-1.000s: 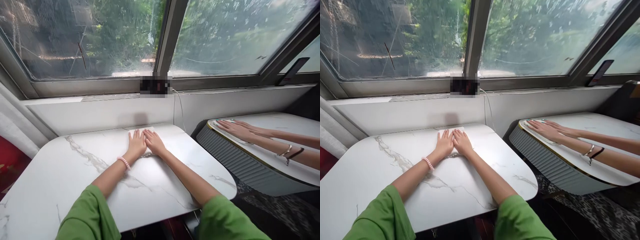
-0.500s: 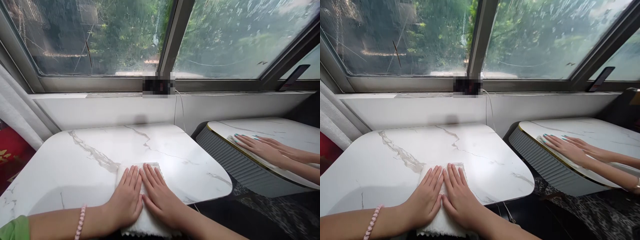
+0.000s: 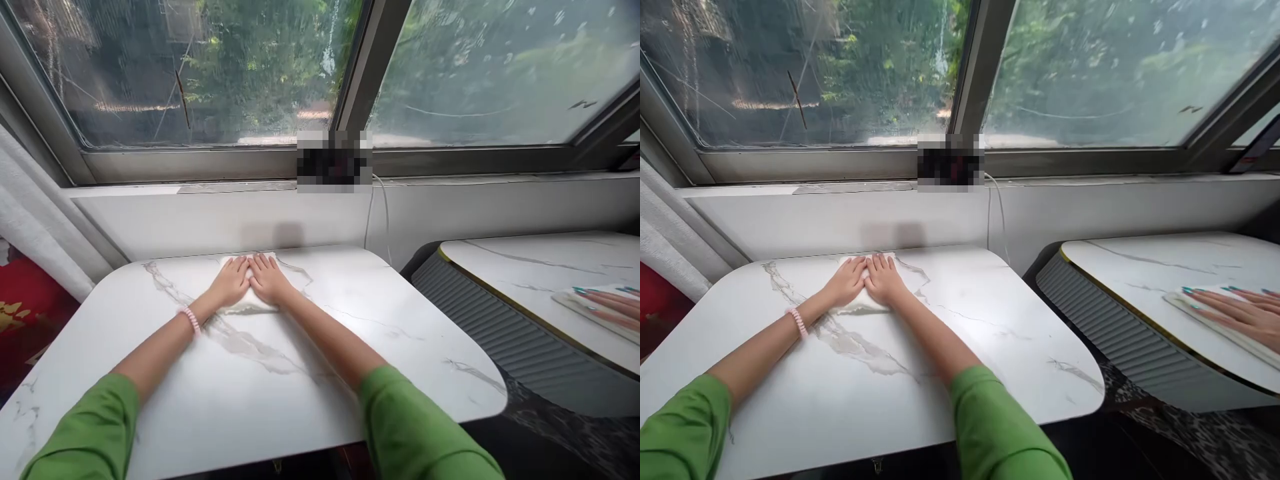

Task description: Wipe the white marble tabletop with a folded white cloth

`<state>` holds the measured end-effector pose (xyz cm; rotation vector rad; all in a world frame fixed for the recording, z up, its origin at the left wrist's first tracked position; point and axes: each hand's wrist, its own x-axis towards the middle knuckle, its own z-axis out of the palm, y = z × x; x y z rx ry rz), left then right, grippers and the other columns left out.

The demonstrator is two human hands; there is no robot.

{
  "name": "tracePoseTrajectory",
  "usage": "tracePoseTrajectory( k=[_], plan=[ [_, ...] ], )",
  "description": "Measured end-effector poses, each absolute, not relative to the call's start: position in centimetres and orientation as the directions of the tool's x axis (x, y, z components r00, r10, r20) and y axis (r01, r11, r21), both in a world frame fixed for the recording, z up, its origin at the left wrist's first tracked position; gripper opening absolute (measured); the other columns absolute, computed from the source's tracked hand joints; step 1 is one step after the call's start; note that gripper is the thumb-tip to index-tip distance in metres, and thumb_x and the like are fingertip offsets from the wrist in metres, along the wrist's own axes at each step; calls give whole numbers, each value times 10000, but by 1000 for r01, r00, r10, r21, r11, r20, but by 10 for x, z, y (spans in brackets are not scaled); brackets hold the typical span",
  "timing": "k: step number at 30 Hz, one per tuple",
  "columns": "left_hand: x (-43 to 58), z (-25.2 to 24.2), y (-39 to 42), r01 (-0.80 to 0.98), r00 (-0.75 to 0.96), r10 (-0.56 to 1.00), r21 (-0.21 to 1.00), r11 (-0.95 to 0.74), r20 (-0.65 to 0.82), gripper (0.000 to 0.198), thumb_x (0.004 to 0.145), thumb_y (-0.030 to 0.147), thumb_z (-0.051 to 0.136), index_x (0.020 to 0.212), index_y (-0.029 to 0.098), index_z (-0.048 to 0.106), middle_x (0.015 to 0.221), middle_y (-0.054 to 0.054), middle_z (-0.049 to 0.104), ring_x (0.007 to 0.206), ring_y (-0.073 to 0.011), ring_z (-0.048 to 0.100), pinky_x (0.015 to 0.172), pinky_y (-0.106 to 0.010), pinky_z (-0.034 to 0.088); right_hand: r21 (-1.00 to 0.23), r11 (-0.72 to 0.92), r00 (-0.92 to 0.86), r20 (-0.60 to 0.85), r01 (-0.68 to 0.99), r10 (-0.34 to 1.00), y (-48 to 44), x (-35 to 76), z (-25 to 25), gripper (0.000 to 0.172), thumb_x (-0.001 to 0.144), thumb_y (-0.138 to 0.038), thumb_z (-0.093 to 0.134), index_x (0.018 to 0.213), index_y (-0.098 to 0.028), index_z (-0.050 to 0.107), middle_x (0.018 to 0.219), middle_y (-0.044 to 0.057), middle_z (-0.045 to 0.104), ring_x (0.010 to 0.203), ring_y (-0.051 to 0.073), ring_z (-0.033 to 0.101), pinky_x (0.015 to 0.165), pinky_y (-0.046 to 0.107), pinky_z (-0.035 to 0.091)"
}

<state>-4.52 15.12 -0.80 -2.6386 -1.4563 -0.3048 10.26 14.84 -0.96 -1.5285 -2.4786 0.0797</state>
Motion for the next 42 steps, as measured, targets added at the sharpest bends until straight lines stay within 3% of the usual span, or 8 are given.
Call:
tracePoseTrajectory(
  k=[8, 16, 21, 25, 31, 37, 42],
  plan=[
    [-49, -6, 169, 833, 516, 790, 19, -552, 332, 397, 948, 159, 228, 1307, 92, 385, 1414, -68, 431, 1313, -126, 325, 1130, -319, 135, -245, 417, -363, 237, 875, 901, 170, 98, -11, 529, 927, -244, 284, 1425, -69, 313, 1506, 152, 261, 1393, 235, 196, 1130, 401, 111],
    [-52, -14, 140, 834, 530, 803, 2, -551, 274, 436, 939, 194, 284, 1342, 57, 378, 1442, -153, 382, 1349, -208, 308, 1136, -391, 178, -255, 415, -363, 226, 873, 904, 133, 97, -10, 528, 936, -252, 297, 1436, -84, 315, 1506, 132, 267, 1398, 230, 196, 1141, 397, 114],
    [-64, -13, 73, 753, 636, 735, 21, -658, 233, 465, 930, 221, 288, 1346, 37, 384, 1446, -179, 364, 1371, -250, 270, 1130, -480, 211, -255, 433, -396, 184, 864, 899, 57, 95, -12, 574, 940, -298, 321, 1453, -49, 260, 1512, 192, 192, 1406, 308, 122, 1137, 492, 109],
    [-77, -9, -10, 715, 673, 688, -3, -699, 272, 486, 899, 195, 345, 1365, 59, 374, 1455, -170, 353, 1378, -262, 254, 1125, -481, 245, -237, 582, -549, 195, 778, 813, -18, 98, -11, 594, 963, -351, 282, 1460, -33, 220, 1506, 225, 142, 1402, 341, 52, 1122, 559, 130],
    [-93, -9, -81, 754, 629, 721, 1, -657, 290, 632, 871, 167, 382, 1467, 107, 179, 1512, -133, 243, 1376, -283, 255, 1114, -454, 287, -266, 738, -717, 189, 620, 671, -63, 100, 7, 648, 936, -388, 337, 1453, -11, 232, 1484, 261, 189, 1390, 379, 78, 1117, 575, 153],
    [-120, -13, -39, 834, 485, 838, 157, -529, 249, 543, 927, 204, 297, 1454, 144, 181, 1509, -101, 266, 1386, -223, 241, 1126, -426, 275, -347, 725, -726, 153, 596, 670, -4, 62, 5, 688, 890, -399, 425, 1420, 17, 287, 1486, 251, 224, 1400, 332, 127, 1143, 502, 124],
    [-138, -14, 44, 893, 325, 913, 239, -383, 246, 520, 861, 131, 292, 1380, 113, 309, 1501, -119, 279, 1381, -206, 253, 1145, -438, 208, -317, 680, -622, 276, 661, 733, 71, 21, -9, 525, 873, -294, 436, 1326, -28, 435, 1488, 232, 249, 1402, 320, 129, 1131, 482, 121]
  ],
)
